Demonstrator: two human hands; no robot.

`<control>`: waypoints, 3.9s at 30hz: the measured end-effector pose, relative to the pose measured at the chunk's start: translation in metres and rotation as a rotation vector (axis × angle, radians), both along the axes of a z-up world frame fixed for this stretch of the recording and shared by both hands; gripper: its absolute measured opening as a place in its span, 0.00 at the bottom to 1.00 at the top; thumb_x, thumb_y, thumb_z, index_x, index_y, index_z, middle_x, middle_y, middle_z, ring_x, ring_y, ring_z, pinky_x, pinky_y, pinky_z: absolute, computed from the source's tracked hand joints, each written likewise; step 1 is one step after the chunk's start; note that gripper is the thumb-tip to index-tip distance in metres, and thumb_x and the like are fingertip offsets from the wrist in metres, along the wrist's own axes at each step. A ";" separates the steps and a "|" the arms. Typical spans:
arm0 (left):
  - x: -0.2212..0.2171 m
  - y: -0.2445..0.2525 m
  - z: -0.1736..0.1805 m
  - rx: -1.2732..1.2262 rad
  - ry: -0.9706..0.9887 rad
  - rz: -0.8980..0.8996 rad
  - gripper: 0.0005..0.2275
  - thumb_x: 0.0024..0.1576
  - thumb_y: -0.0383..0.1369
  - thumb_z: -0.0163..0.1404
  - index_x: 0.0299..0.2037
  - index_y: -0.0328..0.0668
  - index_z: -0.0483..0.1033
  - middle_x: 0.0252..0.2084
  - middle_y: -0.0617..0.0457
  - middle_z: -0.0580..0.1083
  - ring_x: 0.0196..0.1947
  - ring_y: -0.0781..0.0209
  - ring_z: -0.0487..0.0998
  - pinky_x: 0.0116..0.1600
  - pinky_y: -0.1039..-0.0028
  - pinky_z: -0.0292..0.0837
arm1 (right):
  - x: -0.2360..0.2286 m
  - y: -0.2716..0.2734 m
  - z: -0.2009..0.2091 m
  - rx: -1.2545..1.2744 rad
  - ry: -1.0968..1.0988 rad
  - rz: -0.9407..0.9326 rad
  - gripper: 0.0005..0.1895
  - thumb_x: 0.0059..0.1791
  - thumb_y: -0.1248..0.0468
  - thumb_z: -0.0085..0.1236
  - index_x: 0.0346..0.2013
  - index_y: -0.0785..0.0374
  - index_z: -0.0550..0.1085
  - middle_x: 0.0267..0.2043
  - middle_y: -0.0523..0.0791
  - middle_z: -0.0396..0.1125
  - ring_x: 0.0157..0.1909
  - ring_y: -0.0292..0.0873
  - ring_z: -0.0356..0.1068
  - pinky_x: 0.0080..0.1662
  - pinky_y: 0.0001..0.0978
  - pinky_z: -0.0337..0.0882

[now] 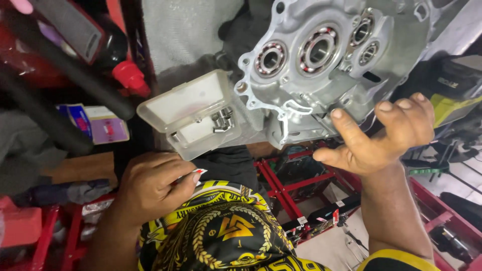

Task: The person works on a silver mechanical housing, likely a motorcycle engine case, by picking up small metal components from a plastic container and placing them into the housing. The person uses their fingers to position the parts within the assembly.

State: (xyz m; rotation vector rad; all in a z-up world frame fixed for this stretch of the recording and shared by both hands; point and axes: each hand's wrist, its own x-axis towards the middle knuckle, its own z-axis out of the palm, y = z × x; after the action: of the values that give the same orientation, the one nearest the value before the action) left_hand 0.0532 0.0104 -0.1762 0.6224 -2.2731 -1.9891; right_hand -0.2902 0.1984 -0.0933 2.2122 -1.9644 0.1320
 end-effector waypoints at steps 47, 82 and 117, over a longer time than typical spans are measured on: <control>0.004 -0.004 -0.012 0.054 -0.022 -0.065 0.08 0.57 0.32 0.52 0.25 0.47 0.74 0.19 0.56 0.68 0.19 0.58 0.68 0.28 0.66 0.62 | 0.000 0.004 -0.008 0.076 -0.181 -0.109 0.43 0.51 0.25 0.37 0.43 0.56 0.84 0.56 0.49 0.53 0.61 0.49 0.48 0.57 0.53 0.63; 0.005 -0.002 -0.013 0.080 -0.026 -0.044 0.07 0.57 0.30 0.52 0.25 0.46 0.75 0.19 0.56 0.67 0.19 0.59 0.67 0.29 0.67 0.62 | -0.017 -0.008 0.005 0.081 0.008 0.019 0.39 0.55 0.28 0.46 0.42 0.58 0.86 0.57 0.48 0.52 0.58 0.53 0.50 0.57 0.60 0.62; 0.007 -0.002 -0.013 0.115 -0.014 -0.047 0.05 0.57 0.31 0.52 0.29 0.44 0.76 0.21 0.58 0.71 0.20 0.62 0.71 0.31 0.70 0.65 | 0.030 0.007 -0.004 0.128 -0.161 -0.449 0.45 0.53 0.32 0.33 0.51 0.68 0.81 0.50 0.56 0.54 0.55 0.57 0.56 0.57 0.57 0.59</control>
State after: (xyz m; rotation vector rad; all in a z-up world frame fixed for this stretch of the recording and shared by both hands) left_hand 0.0600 0.0084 -0.1888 0.5987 -2.2144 -2.1563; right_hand -0.2607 0.2055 -0.0970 1.8142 -2.5677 0.1271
